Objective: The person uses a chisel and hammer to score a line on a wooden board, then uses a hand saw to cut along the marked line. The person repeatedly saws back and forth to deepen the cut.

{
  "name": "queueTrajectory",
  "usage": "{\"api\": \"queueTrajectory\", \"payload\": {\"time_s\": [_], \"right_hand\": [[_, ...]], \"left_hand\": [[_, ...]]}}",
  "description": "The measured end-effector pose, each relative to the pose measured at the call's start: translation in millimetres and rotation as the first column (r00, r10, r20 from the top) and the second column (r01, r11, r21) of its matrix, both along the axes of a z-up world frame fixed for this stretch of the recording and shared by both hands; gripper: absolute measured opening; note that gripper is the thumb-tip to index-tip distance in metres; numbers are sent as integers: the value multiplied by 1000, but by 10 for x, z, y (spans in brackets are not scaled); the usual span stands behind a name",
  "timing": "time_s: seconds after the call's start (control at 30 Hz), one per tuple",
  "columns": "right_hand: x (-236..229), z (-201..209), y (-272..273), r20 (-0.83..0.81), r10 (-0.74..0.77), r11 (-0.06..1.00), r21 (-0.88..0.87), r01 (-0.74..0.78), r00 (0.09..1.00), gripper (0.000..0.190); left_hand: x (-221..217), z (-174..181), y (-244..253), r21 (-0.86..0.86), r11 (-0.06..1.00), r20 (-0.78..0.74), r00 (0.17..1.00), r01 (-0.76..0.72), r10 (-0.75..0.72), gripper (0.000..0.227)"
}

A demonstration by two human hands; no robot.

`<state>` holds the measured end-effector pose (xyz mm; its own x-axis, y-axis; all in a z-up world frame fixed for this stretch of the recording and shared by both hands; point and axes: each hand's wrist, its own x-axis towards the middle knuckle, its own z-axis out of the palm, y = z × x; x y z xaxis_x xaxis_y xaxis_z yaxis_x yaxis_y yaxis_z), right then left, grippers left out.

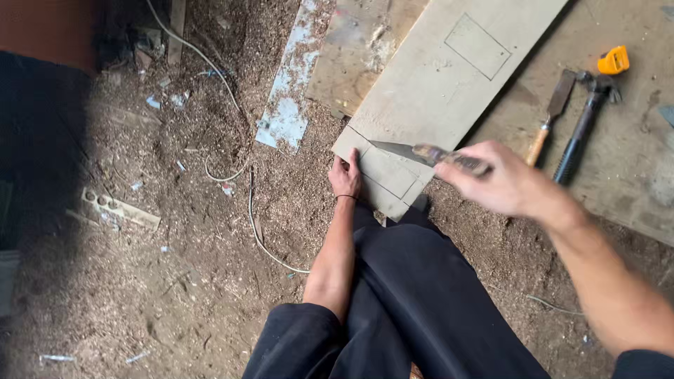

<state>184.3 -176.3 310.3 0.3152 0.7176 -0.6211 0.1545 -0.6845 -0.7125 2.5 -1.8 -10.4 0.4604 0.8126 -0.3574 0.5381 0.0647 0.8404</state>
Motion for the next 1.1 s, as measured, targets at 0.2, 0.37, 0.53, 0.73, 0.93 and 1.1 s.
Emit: {"api": "queueTrajectory", "payload": {"time_s": [0.2, 0.37, 0.53, 0.73, 0.93, 1.1], "right_hand": [[-241, -130, 18, 243, -13, 991, 134, -21, 970, 33], [-254, -1097, 731, 245, -59, 998, 25, 55, 968, 41], [-483, -1547, 645, 345, -128, 992, 55, 117, 930, 37], [-431, -1382, 391, 245, -68, 996, -45, 82, 967, 38], [-276, -1737, 478, 170, -93, 996, 7, 93, 981, 43], [-447, -1997, 451, 141, -113, 993, 57, 106, 983, 41]], "left_hand": [[-12, -101, 18, 75, 995, -42, 998, 60, -57, 45], [31, -242, 64, 106, 994, -6, 1000, 31, -30, 44], [-97, -291, -121, 188, 981, -66, 997, 51, -39, 41], [-68, -94, -227, -9, 1000, 163, 986, -25, 26, 35], [-25, 106, -107, -51, 999, 4, 1000, 3, -3, 38], [-59, 24, -39, 19, 999, -4, 1000, 30, -30, 40]]}}
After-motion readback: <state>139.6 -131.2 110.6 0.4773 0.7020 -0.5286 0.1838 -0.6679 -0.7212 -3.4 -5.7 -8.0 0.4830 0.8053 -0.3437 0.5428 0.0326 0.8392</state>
